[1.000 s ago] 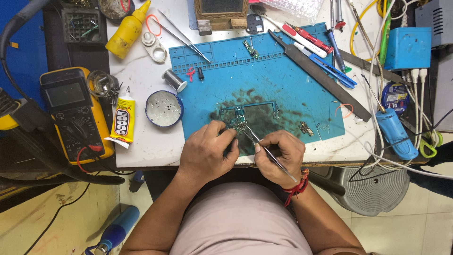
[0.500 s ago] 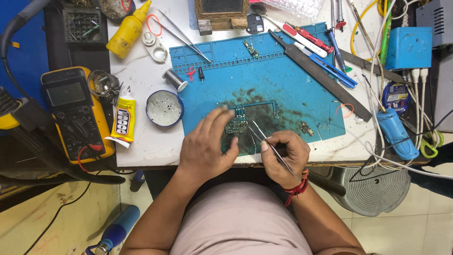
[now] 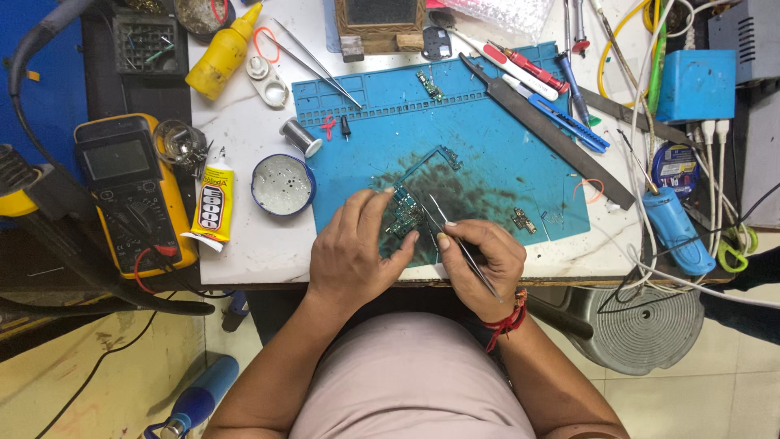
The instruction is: The person uses a hot air gun to heat a circuit board, then uses tweezers and a soldering iron to adjust and solder components. The person also uses a cotton swab to clean the board surface.
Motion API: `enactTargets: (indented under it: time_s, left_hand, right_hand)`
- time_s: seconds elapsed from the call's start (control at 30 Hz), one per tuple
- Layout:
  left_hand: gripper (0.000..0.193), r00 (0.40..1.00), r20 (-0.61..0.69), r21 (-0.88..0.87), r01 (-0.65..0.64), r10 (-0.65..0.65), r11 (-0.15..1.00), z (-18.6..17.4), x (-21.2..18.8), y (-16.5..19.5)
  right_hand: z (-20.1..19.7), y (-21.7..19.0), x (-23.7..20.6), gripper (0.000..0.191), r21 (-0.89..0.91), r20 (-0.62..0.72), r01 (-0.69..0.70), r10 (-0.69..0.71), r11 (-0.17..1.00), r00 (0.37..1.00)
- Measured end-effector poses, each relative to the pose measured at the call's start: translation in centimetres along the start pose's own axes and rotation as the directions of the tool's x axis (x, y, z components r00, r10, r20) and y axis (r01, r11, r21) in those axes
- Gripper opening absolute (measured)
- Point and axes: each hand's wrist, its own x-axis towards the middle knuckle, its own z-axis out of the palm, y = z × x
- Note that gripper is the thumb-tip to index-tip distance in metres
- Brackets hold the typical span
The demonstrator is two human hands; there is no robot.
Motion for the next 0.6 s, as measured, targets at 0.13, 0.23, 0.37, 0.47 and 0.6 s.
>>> enactTargets:
  time_s: [0.13,0.23,0.37,0.47,0.6]
  left_hand:
    - [0.043,0.996,0.073,0.003,-0.052,0.052,0.999,-0.07,-0.39,-0.35]
    - [0.036,0.984,0.097,0.011,-0.154,0.152,0.988,-0.15,-0.61,-0.52]
    - [0.034,0.975,0.094,0.017,-0.205,0.203,0.979,-0.23,-0.47,-0.5]
    - [0.033,0.973,0.102,0.014,-0.209,0.206,0.978,-0.31,-0.24,-0.45]
    - [0.033,0.973,0.102,0.023,-0.209,0.206,0.978,-0.34,-0.3,-0.4]
  right_hand:
    - [-0.1,-0.08,0.09,0.012,-0.05,-0.004,-0.042,0.042,0.998,0.999]
    - [-0.17,-0.07,0.06,0.011,-0.083,0.011,-0.015,0.016,0.996,1.0]
    - [-0.16,-0.08,0.17,0.012,-0.087,0.022,-0.018,0.02,0.996,1.0]
    - [-0.08,-0.15,0.21,0.012,-0.101,0.013,-0.045,0.047,0.994,0.999]
    - [-0.1,-0.12,0.22,0.012,-0.097,0.023,-0.036,0.039,0.995,0.999]
